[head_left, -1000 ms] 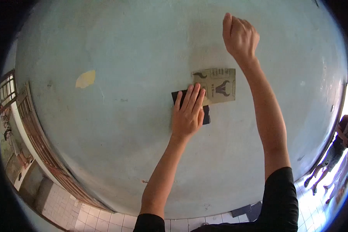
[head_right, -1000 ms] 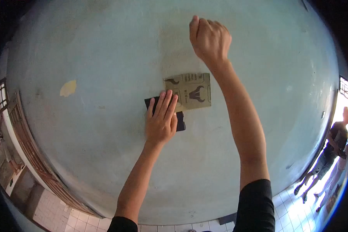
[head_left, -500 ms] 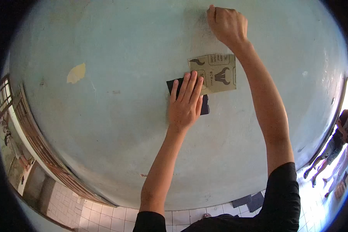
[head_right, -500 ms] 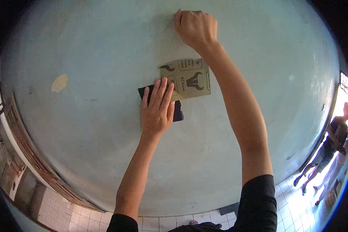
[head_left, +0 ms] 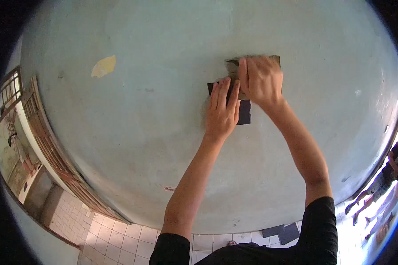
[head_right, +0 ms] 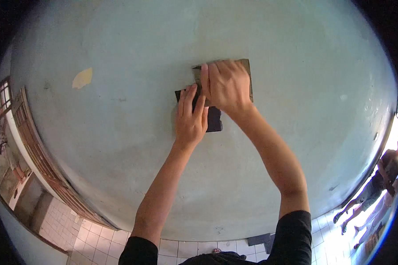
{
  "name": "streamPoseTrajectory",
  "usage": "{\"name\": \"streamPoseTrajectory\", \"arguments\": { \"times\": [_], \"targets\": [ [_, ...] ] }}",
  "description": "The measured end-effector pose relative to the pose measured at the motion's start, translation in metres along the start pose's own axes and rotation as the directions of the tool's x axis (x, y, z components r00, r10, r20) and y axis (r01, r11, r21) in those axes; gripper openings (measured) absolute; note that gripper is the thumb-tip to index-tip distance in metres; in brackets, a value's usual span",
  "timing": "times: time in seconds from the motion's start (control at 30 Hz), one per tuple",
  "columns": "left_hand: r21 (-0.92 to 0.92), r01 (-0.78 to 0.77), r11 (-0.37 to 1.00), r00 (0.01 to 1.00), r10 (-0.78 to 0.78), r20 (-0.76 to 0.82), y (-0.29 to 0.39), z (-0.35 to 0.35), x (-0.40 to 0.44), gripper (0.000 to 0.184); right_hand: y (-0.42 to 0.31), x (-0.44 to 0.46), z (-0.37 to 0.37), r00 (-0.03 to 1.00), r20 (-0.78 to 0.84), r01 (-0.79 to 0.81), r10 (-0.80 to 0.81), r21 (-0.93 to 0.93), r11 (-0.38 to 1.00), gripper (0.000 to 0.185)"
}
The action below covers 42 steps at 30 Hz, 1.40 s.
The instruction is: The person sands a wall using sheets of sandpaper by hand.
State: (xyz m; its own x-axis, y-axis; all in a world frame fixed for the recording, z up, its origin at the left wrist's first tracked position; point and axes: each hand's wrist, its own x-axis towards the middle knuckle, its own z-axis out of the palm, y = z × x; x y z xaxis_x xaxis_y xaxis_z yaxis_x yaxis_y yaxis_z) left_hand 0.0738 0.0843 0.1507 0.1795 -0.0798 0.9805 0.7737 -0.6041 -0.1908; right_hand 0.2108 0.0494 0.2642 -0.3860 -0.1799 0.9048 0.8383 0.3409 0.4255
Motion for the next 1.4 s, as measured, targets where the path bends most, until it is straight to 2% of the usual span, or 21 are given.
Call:
{"name": "streamPoseTrajectory", "arguments": {
  "times": [0.03, 0.2, 0.27, 0.33, 0.37, 0.43, 0.53, 0.57, 0.67, 0.7, 0.77, 0.9, 0.93, 0.97, 1.0, 1.07, 1.1, 1.23, 1.3, 1.33, 1.4],
  "targets": [
    [0.017, 0.005, 1.0, 1.0, -0.005, 0.015, 0.0, -0.001, 0.0, 0.043, -0.003, -0.012, 0.002, 0.993, 0.11, -0.052, 0.047, 0.039, 0.998, 0.033],
    [0.052, 0.022, 0.998, 1.0, -0.022, 0.002, 0.0, -0.001, -0.001, 0.043, -0.003, -0.031, -0.001, 0.986, 0.156, -0.071, 0.065, 0.034, 0.997, 0.02],
    [0.091, 0.033, 0.995, 0.999, -0.035, 0.013, 0.003, -0.003, -0.003, 0.044, -0.003, -0.037, -0.004, 0.979, 0.182, -0.103, 0.095, 0.033, 0.994, 0.025],
    [0.186, 0.128, 0.974, 0.992, -0.125, -0.025, 0.007, -0.009, -0.005, 0.047, -0.001, -0.048, -0.006, 0.986, 0.164, -0.029, 0.041, -0.075, 0.997, 0.046],
    [0.194, 0.132, 0.972, 0.991, -0.13, -0.023, 0.008, -0.01, -0.005, 0.047, 0.0, -0.053, -0.008, 0.986, 0.165, -0.028, 0.038, -0.065, 0.997, 0.046],
    [0.206, 0.171, 0.963, 0.984, -0.156, -0.087, 0.007, -0.014, -0.006, 0.049, -0.001, -0.064, -0.01, 0.965, 0.242, -0.046, 0.103, -0.23, 0.972, 0.057],
    [0.243, 0.187, 0.952, 0.977, -0.154, -0.151, -0.01, -0.023, -0.01, 0.049, -0.005, -0.072, -0.004, 0.954, 0.263, -0.095, 0.146, -0.194, 0.976, 0.068],
    [0.239, 0.196, 0.951, 0.976, -0.166, -0.138, -0.015, -0.026, -0.012, 0.049, -0.009, -0.073, -0.003, 0.958, 0.249, -0.115, 0.141, -0.116, 0.987, 0.081],
    [0.324, 0.229, 0.918, 0.971, -0.193, -0.139, -0.035, -0.041, -0.016, 0.049, -0.014, -0.072, 0.0, 0.975, 0.187, -0.121, 0.117, 0.01, 0.993, 0.091],
    [0.326, 0.209, 0.922, 0.971, -0.155, -0.183, -0.054, -0.043, -0.02, 0.051, -0.013, -0.074, 0.003, 0.976, 0.186, -0.119, 0.114, 0.014, 0.993, 0.091],
    [0.456, 0.275, 0.846, 0.955, -0.188, -0.227, -0.078, -0.063, -0.021, 0.051, -0.009, -0.078, 0.008, 0.967, 0.232, -0.079, 0.105, -0.121, 0.99, 0.09],
    [0.476, 0.452, 0.754, 0.879, -0.287, -0.38, -0.167, -0.111, -0.032, 0.054, -0.01, -0.073, 0.01, 0.97, 0.231, -0.024, 0.074, -0.213, 0.977, 0.083],
    [0.391, 0.495, 0.776, 0.85, -0.34, -0.403, -0.189, -0.126, -0.034, 0.06, -0.01, -0.072, 0.01, 0.976, 0.2, -0.039, 0.083, -0.215, 0.976, 0.076],
    [0.362, 0.582, 0.728, 0.804, -0.446, -0.394, -0.2, -0.142, -0.034, 0.065, -0.01, -0.07, 0.012, 0.981, 0.171, -0.052, 0.09, -0.215, 0.975, 0.068],
    [0.364, 0.589, 0.722, 0.8, -0.453, -0.395, -0.206, -0.15, -0.033, 0.065, -0.009, -0.068, 0.013, 0.981, 0.177, -0.047, 0.085, -0.209, 0.977, 0.068],
    [0.254, 0.632, 0.733, 0.759, -0.518, -0.394, -0.218, -0.159, -0.033, 0.07, -0.011, -0.067, 0.015, 0.966, 0.243, -0.031, 0.09, -0.236, 0.971, 0.058],
    [0.244, 0.627, 0.74, 0.771, -0.545, -0.33, -0.216, -0.16, -0.04, 0.073, -0.01, -0.067, 0.015, 0.963, 0.253, -0.034, 0.096, -0.237, 0.971, 0.058],
    [0.25, 0.575, 0.779, 0.816, -0.522, -0.25, -0.205, -0.16, -0.072, 0.073, -0.017, -0.066, 0.018, 0.966, 0.234, -0.064, 0.111, -0.198, 0.978, 0.052],
    [0.334, 0.483, 0.809, 0.876, -0.447, -0.183, -0.201, -0.158, -0.084, 0.077, -0.022, -0.064, 0.017, 0.975, 0.181, -0.09, 0.131, -0.216, 0.972, 0.051],
    [0.292, 0.489, 0.822, 0.872, -0.46, -0.167, -0.197, -0.157, -0.085, 0.077, -0.024, -0.062, 0.019, 0.97, 0.202, -0.082, 0.137, -0.257, 0.963, 0.051],
    [0.327, 0.394, 0.859, 0.919, -0.356, -0.173, -0.192, -0.16, -0.081, 0.081, -0.026, -0.063, 0.024, 0.976, 0.125, -0.156, 0.177, -0.16, 0.975, 0.053]
  ]
}}
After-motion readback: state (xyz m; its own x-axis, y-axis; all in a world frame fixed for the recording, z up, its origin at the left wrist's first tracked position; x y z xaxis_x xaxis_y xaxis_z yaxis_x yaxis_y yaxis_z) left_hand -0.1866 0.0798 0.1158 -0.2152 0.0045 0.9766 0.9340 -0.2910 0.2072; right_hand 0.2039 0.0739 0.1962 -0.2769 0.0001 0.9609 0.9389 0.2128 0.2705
